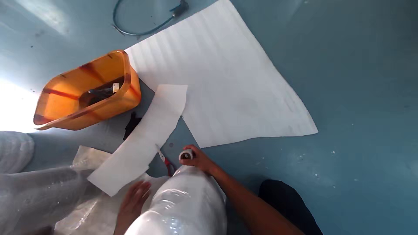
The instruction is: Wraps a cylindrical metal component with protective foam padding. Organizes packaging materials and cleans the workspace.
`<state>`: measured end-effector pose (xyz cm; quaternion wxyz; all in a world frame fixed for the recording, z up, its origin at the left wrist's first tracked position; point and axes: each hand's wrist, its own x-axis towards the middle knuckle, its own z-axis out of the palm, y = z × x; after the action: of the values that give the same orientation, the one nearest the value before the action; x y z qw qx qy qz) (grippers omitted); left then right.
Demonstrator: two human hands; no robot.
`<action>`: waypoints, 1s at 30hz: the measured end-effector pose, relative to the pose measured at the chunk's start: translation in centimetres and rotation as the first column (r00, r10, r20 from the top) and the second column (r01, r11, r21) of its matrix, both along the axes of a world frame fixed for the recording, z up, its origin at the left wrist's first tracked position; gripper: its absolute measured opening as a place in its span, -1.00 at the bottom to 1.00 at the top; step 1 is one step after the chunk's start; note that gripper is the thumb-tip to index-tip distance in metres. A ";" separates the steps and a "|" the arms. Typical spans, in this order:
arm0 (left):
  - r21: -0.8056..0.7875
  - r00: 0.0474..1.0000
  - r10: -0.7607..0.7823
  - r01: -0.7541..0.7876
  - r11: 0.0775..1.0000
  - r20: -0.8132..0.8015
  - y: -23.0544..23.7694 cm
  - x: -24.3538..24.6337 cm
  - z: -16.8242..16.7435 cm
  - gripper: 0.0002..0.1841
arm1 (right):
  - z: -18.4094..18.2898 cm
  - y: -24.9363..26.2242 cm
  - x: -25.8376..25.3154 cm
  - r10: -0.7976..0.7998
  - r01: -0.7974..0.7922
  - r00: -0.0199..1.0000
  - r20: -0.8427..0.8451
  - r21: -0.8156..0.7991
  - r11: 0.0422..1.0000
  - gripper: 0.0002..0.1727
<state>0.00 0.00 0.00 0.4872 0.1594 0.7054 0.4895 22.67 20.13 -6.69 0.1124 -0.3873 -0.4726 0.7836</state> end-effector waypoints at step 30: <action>0.127 0.896 -0.363 0.341 0.931 0.257 5.4 -3.2 -7.8 -0.42 | 26.8 -7.9 1.2 0.275 -0.591 0.793 0.544 0.796 0.129 -0.03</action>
<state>-3.19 5.39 -7.84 0.6546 0.2335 0.5702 0.4380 23.89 12.20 20.13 0.0197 -0.1861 -0.9412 0.2811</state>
